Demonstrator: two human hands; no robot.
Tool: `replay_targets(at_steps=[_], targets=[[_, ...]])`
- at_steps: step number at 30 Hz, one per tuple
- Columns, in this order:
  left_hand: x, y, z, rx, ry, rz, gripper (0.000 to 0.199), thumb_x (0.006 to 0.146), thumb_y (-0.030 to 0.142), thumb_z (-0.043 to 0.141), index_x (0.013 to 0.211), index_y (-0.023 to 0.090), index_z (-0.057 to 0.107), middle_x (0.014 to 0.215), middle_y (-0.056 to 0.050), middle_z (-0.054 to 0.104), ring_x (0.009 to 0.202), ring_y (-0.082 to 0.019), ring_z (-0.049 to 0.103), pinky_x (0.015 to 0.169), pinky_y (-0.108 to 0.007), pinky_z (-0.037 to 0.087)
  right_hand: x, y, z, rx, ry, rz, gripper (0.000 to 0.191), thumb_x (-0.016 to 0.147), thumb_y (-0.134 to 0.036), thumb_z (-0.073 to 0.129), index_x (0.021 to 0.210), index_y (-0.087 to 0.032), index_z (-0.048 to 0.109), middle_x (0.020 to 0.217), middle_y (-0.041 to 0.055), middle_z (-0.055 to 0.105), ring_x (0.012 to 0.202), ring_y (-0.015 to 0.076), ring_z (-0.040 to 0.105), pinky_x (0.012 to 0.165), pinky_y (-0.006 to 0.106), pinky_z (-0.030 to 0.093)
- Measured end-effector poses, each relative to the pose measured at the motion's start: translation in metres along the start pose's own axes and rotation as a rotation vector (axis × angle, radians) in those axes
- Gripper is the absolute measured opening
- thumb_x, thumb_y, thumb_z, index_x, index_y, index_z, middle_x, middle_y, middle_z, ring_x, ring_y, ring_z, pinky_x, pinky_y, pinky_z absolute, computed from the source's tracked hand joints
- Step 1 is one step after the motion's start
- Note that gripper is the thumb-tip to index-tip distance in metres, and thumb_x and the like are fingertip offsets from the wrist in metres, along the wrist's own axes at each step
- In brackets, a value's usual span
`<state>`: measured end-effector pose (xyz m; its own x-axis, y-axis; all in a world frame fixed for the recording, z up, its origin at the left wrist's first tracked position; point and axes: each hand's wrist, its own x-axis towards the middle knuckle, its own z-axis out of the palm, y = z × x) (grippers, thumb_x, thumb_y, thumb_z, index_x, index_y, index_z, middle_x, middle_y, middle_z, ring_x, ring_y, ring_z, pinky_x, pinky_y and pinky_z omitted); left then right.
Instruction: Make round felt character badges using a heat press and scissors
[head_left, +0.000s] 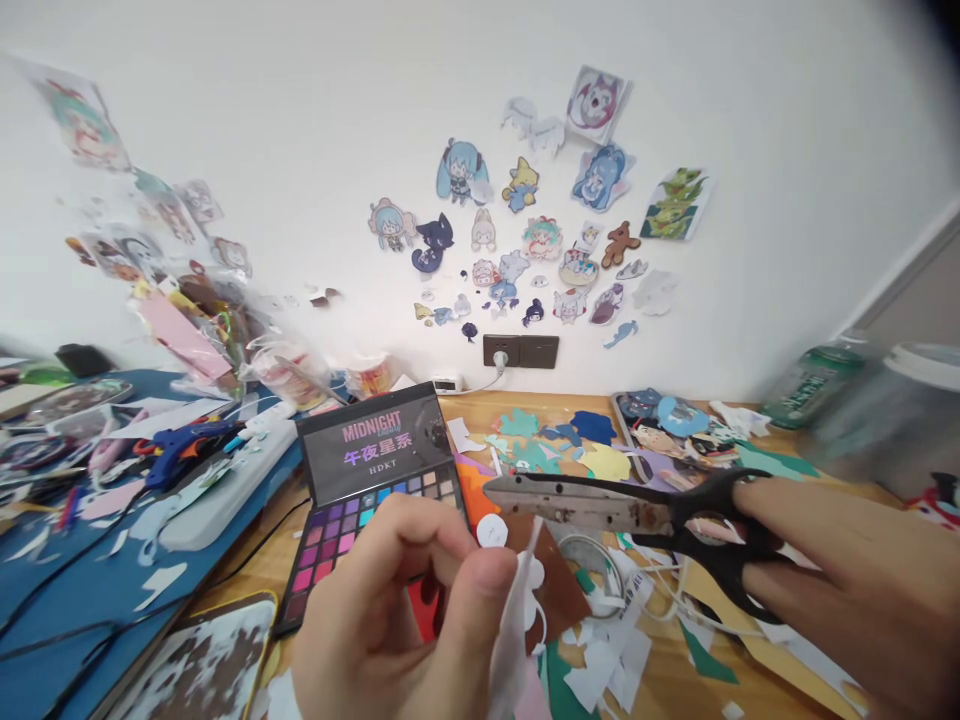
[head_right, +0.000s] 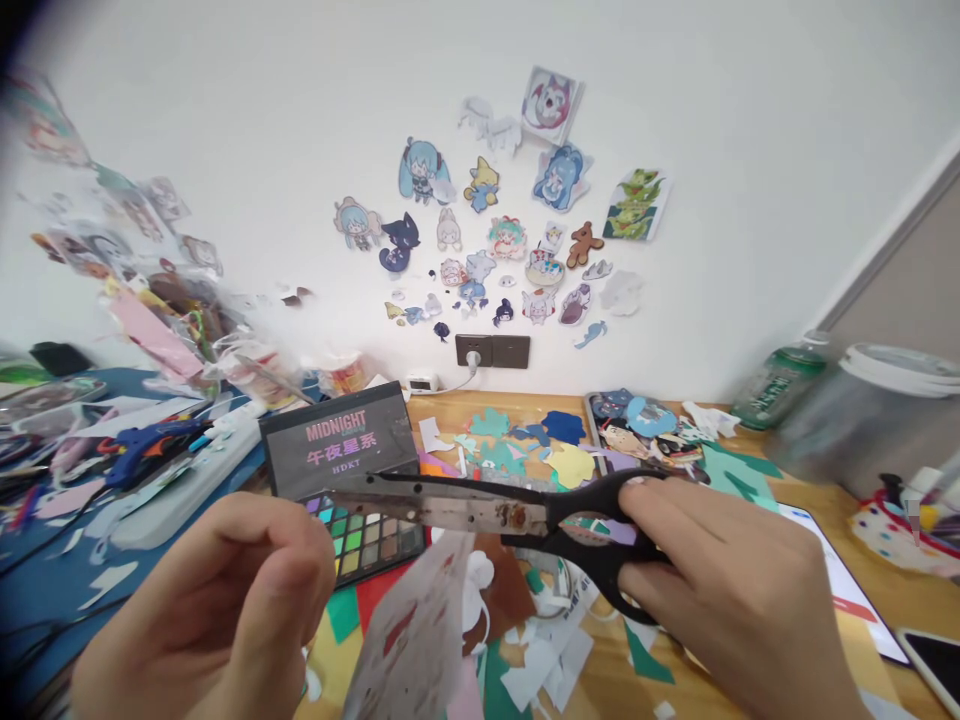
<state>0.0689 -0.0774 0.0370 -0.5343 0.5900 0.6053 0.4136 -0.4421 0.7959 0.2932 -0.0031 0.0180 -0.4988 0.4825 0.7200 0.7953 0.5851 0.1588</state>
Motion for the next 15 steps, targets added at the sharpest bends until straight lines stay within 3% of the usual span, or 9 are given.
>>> replay_targets(at_steps=[5, 10, 15], targets=[[0.0012, -0.0042, -0.003, 0.107, -0.025, 0.019, 0.023, 0.077, 0.022, 0.063, 0.061, 0.02, 0.047, 0.042, 0.009, 0.037, 0.035, -0.005, 0.032, 0.032, -0.018, 0.021, 0.0002, -0.0026, -0.0019, 0.028, -0.002, 0.013, 0.011, 0.068, -0.012, 0.04, 0.062, -0.02, 0.04, 0.05, -0.0032, 0.044, 0.046, 0.0112, 0.043, 0.051, 0.023, 0.025], [0.0031, -0.0062, -0.006, 0.059, -0.061, 0.092, 0.02, 0.076, 0.028, 0.065, 0.065, 0.02, 0.05, 0.043, 0.008, 0.039, 0.038, -0.007, 0.038, 0.034, -0.016, 0.028, -0.0009, -0.0021, -0.0021, 0.024, -0.026, 0.03, 0.015, 0.069, -0.014, 0.041, 0.056, -0.02, 0.041, 0.048, -0.0036, 0.041, 0.044, 0.0104, 0.04, 0.05, 0.023, 0.023], [0.0039, -0.0064, -0.0012, 0.088, -0.042, 0.023, 0.023, 0.077, 0.022, 0.062, 0.061, 0.019, 0.046, 0.042, 0.009, 0.039, 0.034, -0.006, 0.034, 0.032, -0.019, 0.022, -0.0003, -0.0019, -0.0035, 0.014, 0.005, 0.006, 0.014, 0.071, -0.014, 0.042, 0.059, -0.02, 0.042, 0.05, -0.003, 0.044, 0.047, 0.0116, 0.042, 0.052, 0.024, 0.023]])
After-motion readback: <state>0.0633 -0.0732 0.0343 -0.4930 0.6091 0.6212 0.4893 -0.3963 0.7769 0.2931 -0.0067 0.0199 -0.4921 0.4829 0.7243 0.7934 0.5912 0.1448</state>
